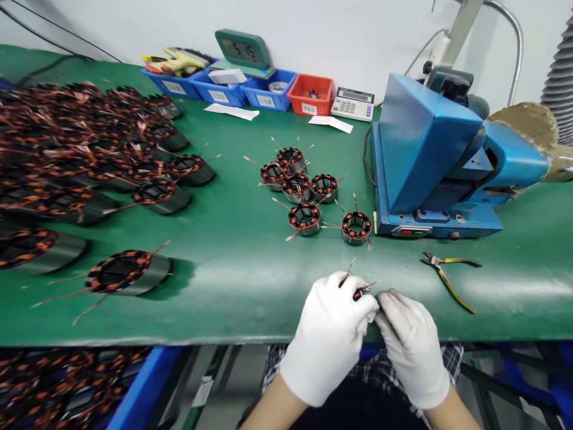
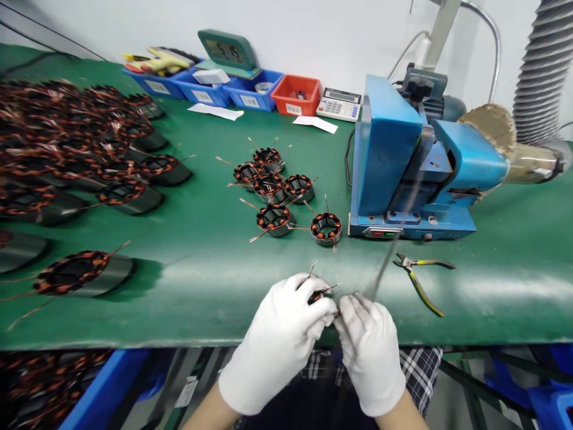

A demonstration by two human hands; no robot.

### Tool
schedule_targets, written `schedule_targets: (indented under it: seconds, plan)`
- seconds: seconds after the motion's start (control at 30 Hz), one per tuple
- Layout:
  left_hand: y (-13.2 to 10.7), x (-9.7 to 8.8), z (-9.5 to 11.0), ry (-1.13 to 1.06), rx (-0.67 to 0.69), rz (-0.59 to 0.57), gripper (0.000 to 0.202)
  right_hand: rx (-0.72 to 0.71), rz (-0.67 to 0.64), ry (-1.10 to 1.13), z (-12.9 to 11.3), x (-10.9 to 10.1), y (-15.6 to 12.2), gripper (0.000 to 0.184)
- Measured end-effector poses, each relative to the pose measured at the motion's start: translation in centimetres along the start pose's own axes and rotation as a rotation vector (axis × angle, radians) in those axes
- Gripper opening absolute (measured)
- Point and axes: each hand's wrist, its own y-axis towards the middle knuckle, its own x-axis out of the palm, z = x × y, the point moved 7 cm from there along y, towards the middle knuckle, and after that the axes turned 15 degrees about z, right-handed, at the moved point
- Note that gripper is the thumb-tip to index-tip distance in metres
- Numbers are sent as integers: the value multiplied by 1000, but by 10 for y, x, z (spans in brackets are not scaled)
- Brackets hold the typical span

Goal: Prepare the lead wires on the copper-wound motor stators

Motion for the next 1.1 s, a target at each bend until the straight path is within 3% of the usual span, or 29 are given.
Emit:
schedule_targets:
  seconds: [0.2, 0.4, 0.57, 0.67, 0.77, 0.87, 1.0, 1.1]
  plan:
    - [1, 0, 1, 21, 37, -4, 15, 113, -142, 9, 1, 3, 16, 25]
    - [2, 0, 2, 43, 68, 24, 17, 657, -406, 256, 15, 16, 11, 23]
    - [1, 1, 3, 49, 111, -11, 19, 972, -687, 538, 17, 29, 2, 27]
    - [1, 0, 1, 15, 88, 7, 20, 981, -695, 518, 25, 21, 4, 20]
    - [0, 0, 1, 3, 94, 14, 16, 771, -457, 331, 33, 6, 16, 8]
    - [-1, 0, 0, 22, 110, 25, 14, 608, -310, 265, 25, 2, 18, 15]
    - [-1, 1, 2, 45, 134, 11, 21, 748, -462, 395, 19, 21, 7, 37]
    - [0, -1, 2, 35, 126, 27, 22, 845, -628, 503, 18, 27, 3, 43]
